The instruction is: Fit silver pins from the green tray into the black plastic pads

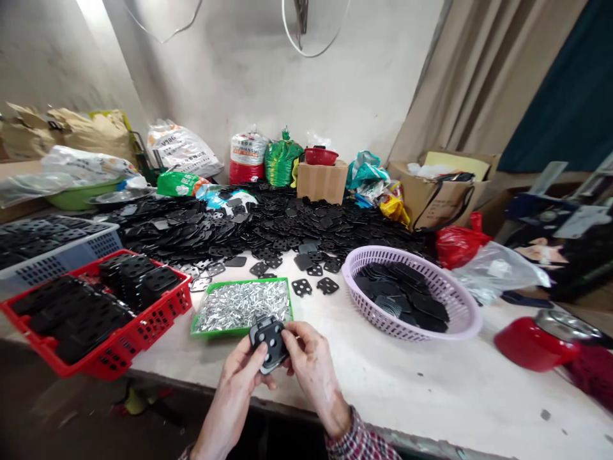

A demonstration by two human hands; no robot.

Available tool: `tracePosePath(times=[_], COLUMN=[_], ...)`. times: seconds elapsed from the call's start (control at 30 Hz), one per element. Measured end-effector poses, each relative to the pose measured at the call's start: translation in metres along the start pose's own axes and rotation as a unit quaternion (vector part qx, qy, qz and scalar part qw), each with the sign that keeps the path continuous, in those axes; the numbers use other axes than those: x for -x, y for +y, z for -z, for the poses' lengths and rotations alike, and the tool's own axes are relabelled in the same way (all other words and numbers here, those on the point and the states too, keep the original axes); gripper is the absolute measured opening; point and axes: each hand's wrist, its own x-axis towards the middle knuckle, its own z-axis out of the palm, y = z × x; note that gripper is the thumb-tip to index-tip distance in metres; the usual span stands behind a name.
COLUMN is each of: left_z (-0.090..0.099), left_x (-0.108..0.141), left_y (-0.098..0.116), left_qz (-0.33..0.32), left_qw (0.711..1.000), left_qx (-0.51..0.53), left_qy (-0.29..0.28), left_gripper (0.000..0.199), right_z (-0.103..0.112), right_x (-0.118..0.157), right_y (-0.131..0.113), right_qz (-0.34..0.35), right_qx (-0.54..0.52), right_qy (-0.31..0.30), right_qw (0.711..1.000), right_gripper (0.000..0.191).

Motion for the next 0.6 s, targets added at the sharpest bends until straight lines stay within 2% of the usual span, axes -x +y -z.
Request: tracePosePath(times=[0.1, 0.17, 0.2, 0.27, 0.33, 0.4, 0.5, 0.6], left_z=[0.004, 0.007, 0.008, 0.008, 0.008, 0.007, 0.005, 0.004], left_x=[-0.001, -0.002, -0.003, -0.003, -0.005, -0.007, -0.012, -0.014], left_y=[0.0, -0.002, -0.005, -0.01, -0.017, -0.021, -0.02, -0.018], left_qz=[-0.008, -0.014, -0.016, -0.014, -0.013, -0.017, -0.032, -0.037], left_qw=[1.0, 0.999, 0.998, 0.998, 0.997, 0.995, 0.995, 0.994], left_qx=[0.005, 0.004, 0.004, 0.009, 0.02, 0.018, -0.009, -0.014], left_qy=[0.024, 0.045, 0.054, 0.061, 0.073, 0.092, 0.099, 0.097], left_gripper=[0.034, 0.035, 0.036, 0.037, 0.039, 0.039, 0.036, 0.035], right_z=[0.002, 0.005, 0.006, 0.006, 0.002, -0.003, -0.008, -0.01], right_x=[0.001, 0.002, 0.002, 0.005, 0.01, 0.014, 0.017, 0.017], right_y=[-0.002, -0.006, -0.008, -0.01, -0.009, -0.006, -0.003, -0.004], right_qz=[0.041, 0.126, 0.18, 0.273, 0.317, 0.335, 0.35, 0.354], right_qx=[0.04, 0.129, 0.192, 0.323, 0.414, 0.454, 0.461, 0.454], right_qy=[0.015, 0.052, 0.07, 0.084, 0.069, 0.055, 0.066, 0.062], right_qw=[0.998, 0.982, 0.962, 0.902, 0.85, 0.824, 0.813, 0.815], right_gripper=[0.038, 0.031, 0.028, 0.027, 0.028, 0.029, 0.03, 0.029])
